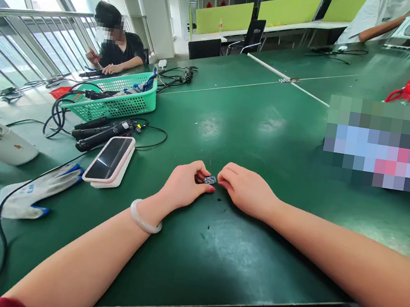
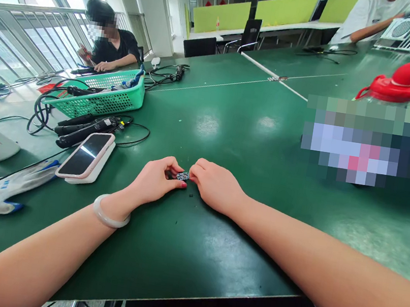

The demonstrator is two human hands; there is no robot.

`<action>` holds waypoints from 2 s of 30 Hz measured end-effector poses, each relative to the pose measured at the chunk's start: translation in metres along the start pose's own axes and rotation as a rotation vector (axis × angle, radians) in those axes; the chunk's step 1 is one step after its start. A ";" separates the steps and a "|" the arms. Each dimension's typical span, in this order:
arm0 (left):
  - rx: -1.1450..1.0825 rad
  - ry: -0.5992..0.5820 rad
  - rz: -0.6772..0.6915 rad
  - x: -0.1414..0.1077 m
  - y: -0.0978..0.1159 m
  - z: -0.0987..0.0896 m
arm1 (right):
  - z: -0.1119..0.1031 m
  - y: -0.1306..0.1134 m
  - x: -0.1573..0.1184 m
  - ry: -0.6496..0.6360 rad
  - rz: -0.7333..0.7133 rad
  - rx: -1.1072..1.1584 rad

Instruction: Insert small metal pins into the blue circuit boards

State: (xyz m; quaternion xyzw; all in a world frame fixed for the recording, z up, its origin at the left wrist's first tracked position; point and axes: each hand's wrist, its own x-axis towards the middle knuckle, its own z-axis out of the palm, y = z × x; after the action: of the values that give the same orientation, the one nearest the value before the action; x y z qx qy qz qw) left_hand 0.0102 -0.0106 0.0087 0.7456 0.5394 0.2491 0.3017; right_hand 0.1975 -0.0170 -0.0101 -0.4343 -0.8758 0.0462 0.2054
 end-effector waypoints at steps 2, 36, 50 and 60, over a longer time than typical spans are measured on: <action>-0.013 -0.022 0.024 -0.001 0.001 0.001 | -0.002 0.000 0.000 0.059 -0.023 0.009; -0.221 -0.028 -0.006 0.004 -0.004 0.001 | -0.014 -0.004 -0.009 -0.167 -0.038 0.265; -0.544 -0.173 -0.028 -0.001 0.004 0.002 | -0.017 -0.005 -0.006 0.147 0.217 0.693; -0.765 -0.197 -0.085 -0.002 0.008 0.001 | -0.019 -0.002 -0.003 0.107 0.280 0.966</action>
State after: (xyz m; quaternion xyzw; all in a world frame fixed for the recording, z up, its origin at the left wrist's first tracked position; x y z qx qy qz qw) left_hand 0.0155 -0.0142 0.0141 0.5767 0.4068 0.3466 0.6178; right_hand 0.2054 -0.0228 0.0068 -0.4048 -0.6760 0.4508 0.4195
